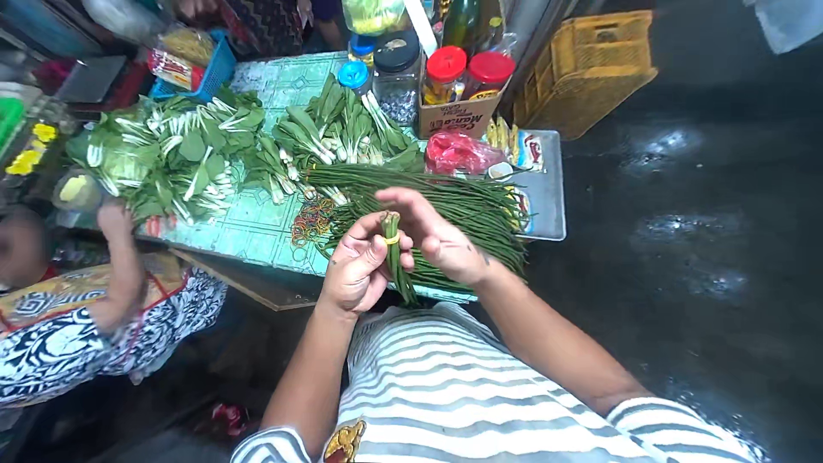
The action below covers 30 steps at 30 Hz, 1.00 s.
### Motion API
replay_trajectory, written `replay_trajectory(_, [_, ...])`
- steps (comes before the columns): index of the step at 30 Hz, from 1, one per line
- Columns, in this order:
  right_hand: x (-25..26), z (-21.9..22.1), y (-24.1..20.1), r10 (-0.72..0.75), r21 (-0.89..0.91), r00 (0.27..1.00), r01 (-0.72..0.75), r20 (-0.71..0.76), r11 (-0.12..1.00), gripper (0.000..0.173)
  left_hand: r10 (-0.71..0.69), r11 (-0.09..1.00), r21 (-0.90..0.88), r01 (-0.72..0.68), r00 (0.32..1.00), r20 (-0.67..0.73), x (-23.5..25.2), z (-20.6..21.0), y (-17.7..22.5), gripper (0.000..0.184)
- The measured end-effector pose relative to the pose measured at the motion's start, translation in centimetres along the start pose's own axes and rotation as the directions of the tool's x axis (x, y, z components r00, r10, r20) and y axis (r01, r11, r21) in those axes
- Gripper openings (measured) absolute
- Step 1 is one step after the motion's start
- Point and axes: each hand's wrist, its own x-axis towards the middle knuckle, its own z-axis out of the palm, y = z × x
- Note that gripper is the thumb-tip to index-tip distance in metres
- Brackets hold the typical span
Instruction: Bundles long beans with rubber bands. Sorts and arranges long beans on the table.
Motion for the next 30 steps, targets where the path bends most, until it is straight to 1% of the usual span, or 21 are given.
replay_trajectory(2, [-1.9,0.3,2.0,0.038,0.091,0.998,-0.043,0.056,0.995,0.085,0.026,0.999,0.022,-0.024,0.996,-0.084,0.2,0.5,0.1,0.025])
replay_trajectory(3, [-3.1,0.6,3.2,0.066,0.131,0.994,-0.077,0.089,0.988,0.08,0.026,0.999,0.029,-0.022,0.993,-0.112,0.2,0.7,0.2,0.025])
replay_trajectory(5, [-5.7,1.2,5.5,0.133,0.176,0.983,-0.154,0.125,0.972,0.062,0.024,0.999,0.033,-0.021,0.993,-0.113,0.3,0.9,0.3,0.026])
replay_trajectory(7, [-8.0,1.4,7.4,0.228,0.148,0.965,-0.247,0.132,0.958,0.042,0.023,1.0,0.021,-0.021,0.996,-0.092,0.6,1.1,0.5,0.029])
replay_trajectory(9, [-9.8,1.4,8.0,0.291,0.113,0.947,-0.307,0.136,0.945,0.031,0.019,1.0,0.015,-0.018,0.993,-0.116,0.6,1.3,0.6,0.029])
replay_trajectory(11, [-11.0,1.2,8.1,0.311,0.113,0.94,-0.328,0.141,0.938,0.027,0.019,0.999,0.034,-0.015,0.991,-0.135,0.5,1.5,0.6,0.024])
replay_trajectory(13, [-12.2,0.7,8.7,0.317,0.121,0.937,-0.336,0.15,0.934,0.024,0.037,0.996,0.08,-0.028,0.992,-0.12,0.5,1.6,0.4,0.02])
replay_trajectory(15, [-13.4,0.4,9.4,0.333,0.086,0.934,-0.345,0.125,0.935,0.025,0.063,0.991,0.121,-0.051,0.993,-0.098,0.6,2.0,0.3,0.019])
replay_trajectory(16, [-13.8,0.2,9.1,0.333,0.03,0.938,-0.337,0.099,0.941,0.03,0.073,0.987,0.149,-0.059,0.993,-0.089,0.8,2.2,0.3,0.019])
replay_trajectory(17, [-13.8,0.0,8.3,0.331,-0.061,0.942,-0.328,0.051,0.943,0.042,0.078,0.981,0.184,-0.061,0.994,-0.082,0.9,2.4,0.3,0.019])
replay_trajectory(18, [-13.4,-0.1,6.8,0.297,-0.165,0.954,-0.299,-0.032,0.94,0.056,0.076,0.972,0.226,-0.056,0.994,-0.079,0.9,2.7,0.4,0.021])
replay_trajectory(19, [-12.7,-0.2,5.0,0.222,-0.256,0.967,-0.249,-0.127,0.934,0.068,0.065,0.958,0.285,-0.041,0.995,-0.078,0.8,2.9,0.4,0.023])
replay_trajectory(20, [-11.6,-0.3,3.0,0.122,-0.321,0.969,-0.188,-0.217,0.928,0.07,0.048,0.938,0.346,-0.017,0.996,-0.081,0.6,3.3,0.4,0.024])
replay_trajectory(21, [-10.3,-0.5,0.8,0.008,-0.375,0.96,-0.118,-0.281,0.92,0.063,0.021,0.919,0.394,0.015,0.996,-0.088,0.5,3.6,0.2,0.025])
replay_trajectory(22, [-9.0,-0.8,-1.4,-0.097,-0.428,0.952,-0.039,-0.291,0.903,0.055,-0.012,0.897,0.439,0.051,0.996,-0.091,0.4,3.9,-0.2,0.025])
replay_trajectory(23, [-7.8,-1.2,-3.5,-0.187,-0.487,0.95,0.042,-0.252,0.872,0.047,-0.043,0.875,0.477,0.079,0.995,-0.085,0.3,4.2,-0.7,0.024])
replay_trajectory(24, [-6.8,-1.6,-5.2,-0.245,-0.552,0.953,0.109,-0.179,0.827,0.039,-0.065,0.86,0.502,0.094,0.995,-0.074,0.3,4.4,-1.3,0.022])
replay_trajectory(26, [-5.2,-2.5,-6.9,-0.256,-0.65,0.967,0.182,-0.019,0.738,0.022,-0.077,0.836,0.541,0.091,0.996,-0.049,0.2,4.6,-2.3,0.018])
replay_trajectory(27, [-4.7,-2.9,-7.2,-0.25,-0.661,0.968,0.21,0.036,0.72,0.016,-0.079,0.823,0.563,0.081,0.996,-0.027,0.2,4.7,-2.6,0.017])
replay_trajectory(29, [-4.0,-3.6,-7.6,-0.254,-0.642,0.962,0.257,0.098,0.722,0.013,-0.107,0.809,0.585,0.061,0.993,0.043,0.2,4.6,-2.5,0.023])
replay_trajectory(30, [-3.7,-3.9,-7.8,-0.264,-0.618,0.957,0.279,0.119,0.735,0.013,-0.138,0.823,0.564,0.067,0.987,0.084,0.1,4.6,-2.5,0.028])
